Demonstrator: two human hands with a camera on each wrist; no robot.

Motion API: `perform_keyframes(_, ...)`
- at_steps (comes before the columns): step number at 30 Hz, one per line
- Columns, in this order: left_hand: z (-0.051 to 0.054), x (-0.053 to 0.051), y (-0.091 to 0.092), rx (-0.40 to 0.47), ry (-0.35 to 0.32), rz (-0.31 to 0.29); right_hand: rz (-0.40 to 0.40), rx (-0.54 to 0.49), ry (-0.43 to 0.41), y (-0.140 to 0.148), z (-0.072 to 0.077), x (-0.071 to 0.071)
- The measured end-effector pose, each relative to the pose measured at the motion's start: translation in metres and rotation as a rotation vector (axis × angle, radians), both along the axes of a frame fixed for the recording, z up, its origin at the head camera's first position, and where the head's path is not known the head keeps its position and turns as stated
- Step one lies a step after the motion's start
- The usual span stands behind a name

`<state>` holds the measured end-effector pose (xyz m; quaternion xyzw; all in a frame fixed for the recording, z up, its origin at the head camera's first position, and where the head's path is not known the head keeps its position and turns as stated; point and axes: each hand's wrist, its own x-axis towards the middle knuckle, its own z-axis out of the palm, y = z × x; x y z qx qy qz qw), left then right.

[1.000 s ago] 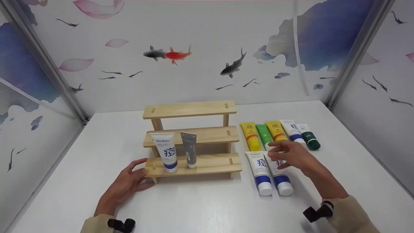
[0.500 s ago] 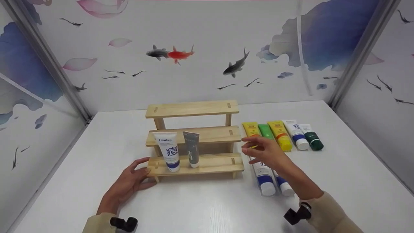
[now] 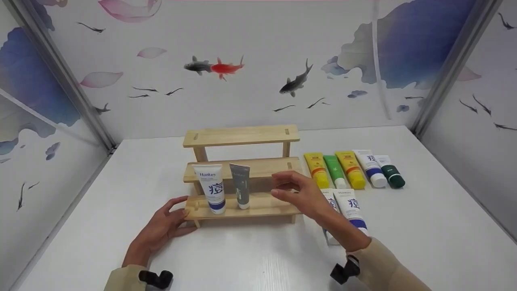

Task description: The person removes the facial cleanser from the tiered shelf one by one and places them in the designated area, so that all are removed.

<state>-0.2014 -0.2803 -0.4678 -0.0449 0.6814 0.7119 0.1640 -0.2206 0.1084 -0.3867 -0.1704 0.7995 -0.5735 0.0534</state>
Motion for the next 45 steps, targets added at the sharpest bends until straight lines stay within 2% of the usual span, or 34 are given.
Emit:
perform_keyframes(8, 0.0, 0.0, -0.001, 0.013, -0.007, 0.003, 0.021, -0.058, -0.018, -0.026, -0.007, -0.001)
perform_keyframes(15, 0.001, 0.0, -0.001, 0.006, -0.004, -0.008, -0.034, -0.121, -0.034, -0.045, -0.015, 0.0)
perform_keyframes(20, 0.002, 0.0, 0.0, 0.004, 0.0, -0.007, -0.039, -0.158, -0.063, -0.056, -0.015, 0.0)
perform_keyframes(28, 0.001, 0.0, 0.001, 0.011, 0.0, 0.002, -0.052, -0.216, -0.105, -0.069, -0.018, -0.001)
perform_keyframes(45, 0.001, 0.0, 0.0, 0.008, -0.001, -0.016, -0.127, -0.276, -0.086, -0.084, -0.022, -0.003)
